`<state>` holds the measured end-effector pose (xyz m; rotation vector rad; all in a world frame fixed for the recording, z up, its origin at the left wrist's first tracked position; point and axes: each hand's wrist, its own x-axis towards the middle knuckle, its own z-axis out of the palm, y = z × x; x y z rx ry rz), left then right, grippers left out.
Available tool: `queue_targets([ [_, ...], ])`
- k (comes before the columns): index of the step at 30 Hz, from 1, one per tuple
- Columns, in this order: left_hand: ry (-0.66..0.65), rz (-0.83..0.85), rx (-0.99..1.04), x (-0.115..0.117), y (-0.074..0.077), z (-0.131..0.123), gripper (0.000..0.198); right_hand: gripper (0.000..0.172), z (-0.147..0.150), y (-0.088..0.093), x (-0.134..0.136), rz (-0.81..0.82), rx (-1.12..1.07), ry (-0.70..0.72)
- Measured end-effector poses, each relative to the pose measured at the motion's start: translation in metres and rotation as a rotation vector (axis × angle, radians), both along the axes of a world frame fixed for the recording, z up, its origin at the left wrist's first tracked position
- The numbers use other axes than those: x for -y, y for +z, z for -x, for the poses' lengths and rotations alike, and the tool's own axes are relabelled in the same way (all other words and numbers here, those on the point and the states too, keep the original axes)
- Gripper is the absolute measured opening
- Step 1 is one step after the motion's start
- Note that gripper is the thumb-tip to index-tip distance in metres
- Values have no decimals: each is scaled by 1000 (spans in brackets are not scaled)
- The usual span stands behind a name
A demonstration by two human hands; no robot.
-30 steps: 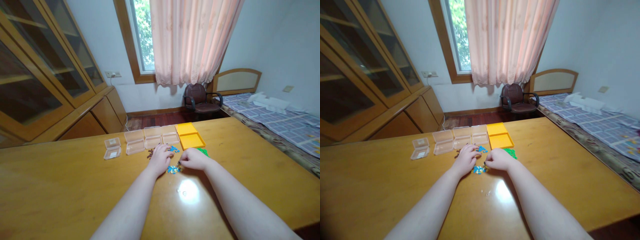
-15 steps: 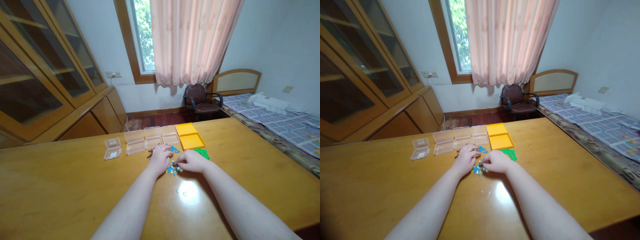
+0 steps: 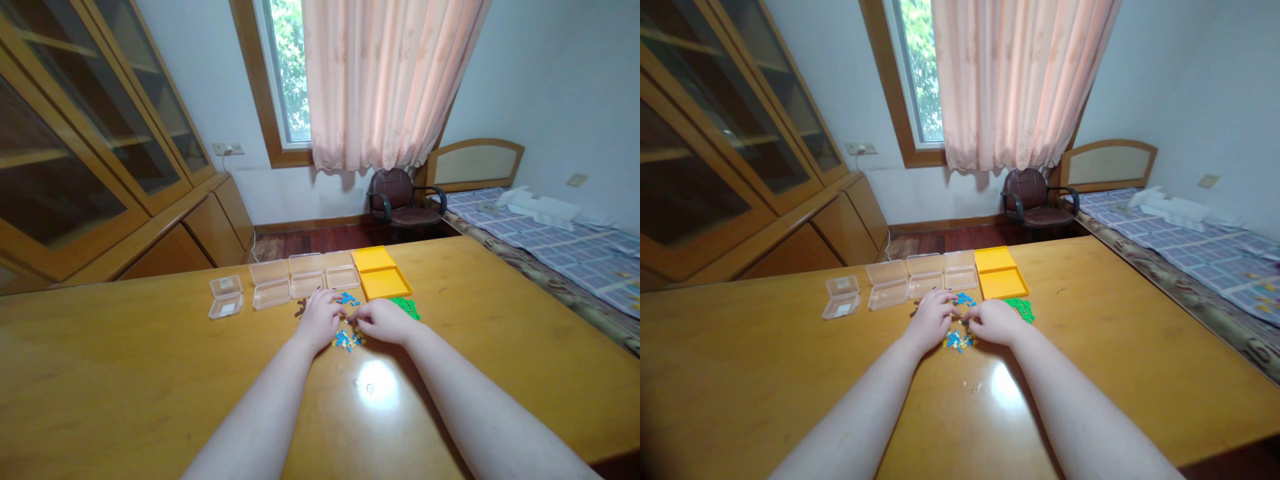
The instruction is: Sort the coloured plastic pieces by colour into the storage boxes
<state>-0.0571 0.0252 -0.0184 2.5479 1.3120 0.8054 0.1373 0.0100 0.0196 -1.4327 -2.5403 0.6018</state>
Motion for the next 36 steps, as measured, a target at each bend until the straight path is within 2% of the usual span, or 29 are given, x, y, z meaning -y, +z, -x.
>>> queue_targets([
  [6,-45,25,-33,-1,-1,0,27,28,0,-1,-1,-20,57,33],
  [12,-56,44,-30,1,2,0,27,29,-2,3,-1,-16,42,-35],
  [17,-116,43,-25,0,0,1,25,28,-3,2,-2,15,49,28],
  [22,-111,61,-31,-1,-4,1,26,28,-2,2,-2,-25,33,-41],
  [28,-105,51,-15,0,-1,0,27,28,-4,0,-2,14,5,80],
  [36,-63,62,-17,-1,0,-1,28,30,-3,-1,-4,-10,-13,-11],
])
